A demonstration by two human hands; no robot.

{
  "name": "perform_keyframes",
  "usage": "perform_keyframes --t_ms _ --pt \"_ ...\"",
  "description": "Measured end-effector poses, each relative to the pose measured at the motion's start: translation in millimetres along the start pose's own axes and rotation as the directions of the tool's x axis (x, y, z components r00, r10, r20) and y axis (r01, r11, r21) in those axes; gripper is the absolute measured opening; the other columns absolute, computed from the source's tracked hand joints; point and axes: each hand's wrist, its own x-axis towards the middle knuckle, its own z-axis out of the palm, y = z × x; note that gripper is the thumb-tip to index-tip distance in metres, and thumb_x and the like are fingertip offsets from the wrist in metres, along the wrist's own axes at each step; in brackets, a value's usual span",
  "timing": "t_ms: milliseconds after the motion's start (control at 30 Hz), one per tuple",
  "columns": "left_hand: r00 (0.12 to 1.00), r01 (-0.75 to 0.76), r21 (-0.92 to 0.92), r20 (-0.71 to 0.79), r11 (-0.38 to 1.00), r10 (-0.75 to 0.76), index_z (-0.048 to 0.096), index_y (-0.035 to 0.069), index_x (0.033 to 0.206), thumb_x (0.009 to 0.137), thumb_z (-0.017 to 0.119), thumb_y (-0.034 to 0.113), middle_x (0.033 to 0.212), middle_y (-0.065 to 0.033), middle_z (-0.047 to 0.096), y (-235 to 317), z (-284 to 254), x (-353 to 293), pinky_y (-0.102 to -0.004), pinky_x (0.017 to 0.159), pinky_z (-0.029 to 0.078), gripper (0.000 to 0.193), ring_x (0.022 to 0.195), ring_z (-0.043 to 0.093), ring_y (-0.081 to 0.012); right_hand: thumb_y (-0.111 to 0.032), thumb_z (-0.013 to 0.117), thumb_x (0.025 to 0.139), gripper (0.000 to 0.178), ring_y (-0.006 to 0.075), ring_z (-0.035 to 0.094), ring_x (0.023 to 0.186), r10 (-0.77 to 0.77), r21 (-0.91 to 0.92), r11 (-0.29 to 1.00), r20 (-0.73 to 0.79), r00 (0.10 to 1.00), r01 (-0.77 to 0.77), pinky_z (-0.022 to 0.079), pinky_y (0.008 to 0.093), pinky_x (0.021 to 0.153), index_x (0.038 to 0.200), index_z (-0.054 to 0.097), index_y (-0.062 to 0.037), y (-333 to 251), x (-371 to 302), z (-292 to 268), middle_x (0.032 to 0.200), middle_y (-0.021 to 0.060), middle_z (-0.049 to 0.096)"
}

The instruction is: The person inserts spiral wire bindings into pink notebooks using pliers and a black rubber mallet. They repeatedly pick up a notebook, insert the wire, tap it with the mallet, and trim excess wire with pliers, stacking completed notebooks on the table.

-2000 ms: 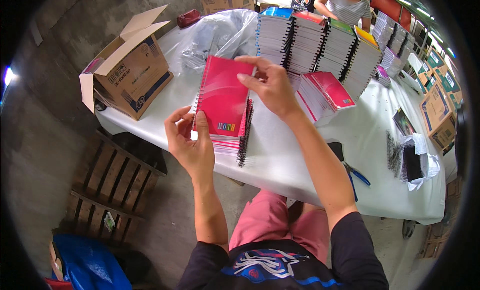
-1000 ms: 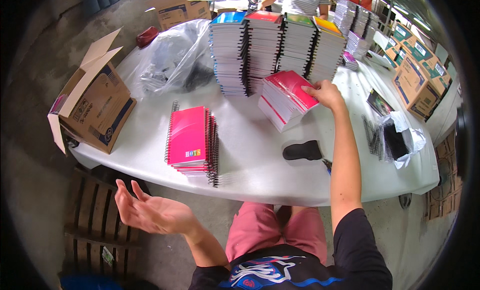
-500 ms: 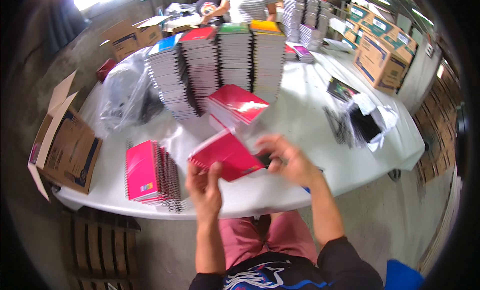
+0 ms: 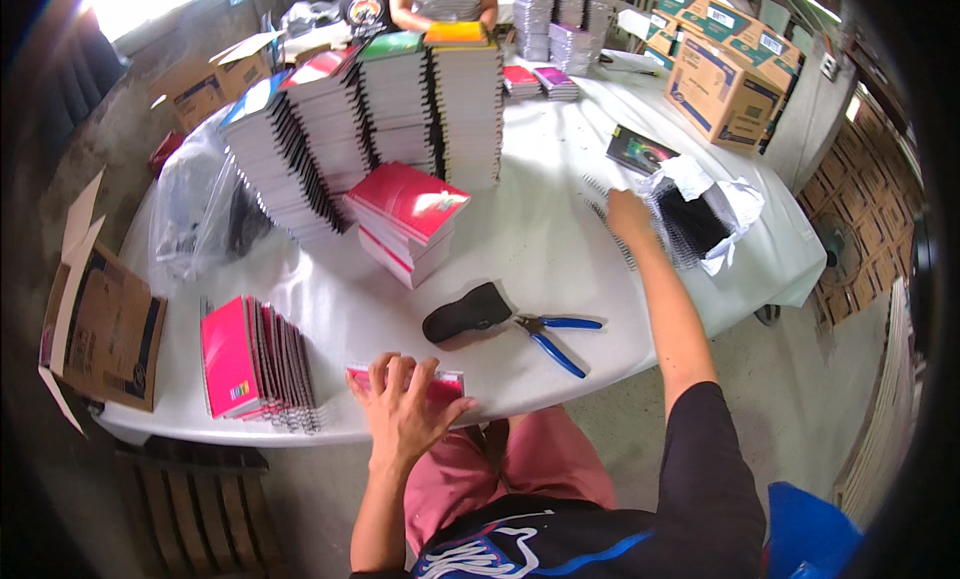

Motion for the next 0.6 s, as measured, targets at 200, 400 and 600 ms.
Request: perform_keyframes --t_ms 200,400,600 --pt "0.933 0.146 0.008 -0.332 0.989 -0.136 0.055 0.016 0.076 0.051 0.079 0.054 0.092 -0.0024 0.05 2 39 -2 -0.0508 0.086 0.028 0.05 0.095 0.047 -0.0226 0.002 0.045 0.079 0.052 0.0389 0.053 0.108 -0.174 0.201 0.961 -0.087 0.981 0.188 0.044 0.0438 0.09 0.13 0.048 -0.0072 1 -6 -55 0.114 0.0252 0.056" --pt "0.906 0.108 -0.04 -0.408 0.993 -0.115 0.053 0.015 0.072 0.05 0.08 0.049 0.095 -0.0038 0.051 3 41 -5 -0.0514 0.087 0.029 0.048 0.097 0.045 -0.0272 -0.01 0.056 0.089 0.036 0.0209 0.056 0.108 -0.56 0.872 0.407 0.003 0.828 0.272 0.043 0.0326 0.091 0.125 0.055 -0.01 -68 -116 -87 0.124 0.0125 0.057" --pt "0.897 0.115 -0.028 -0.427 0.993 -0.116 0.054 0.017 0.073 0.053 0.079 0.043 0.094 -0.0006 0.051 5 42 -4 -0.05 0.088 0.029 0.041 0.098 0.043 -0.0269 -0.008 0.063 0.085 0.019 0.0172 0.059 0.078 -0.558 0.889 0.368 -0.024 0.83 0.273 0.046 0.0296 0.072 0.103 0.069 -0.0081 -134 -205 -74 0.091 0.0065 0.063"
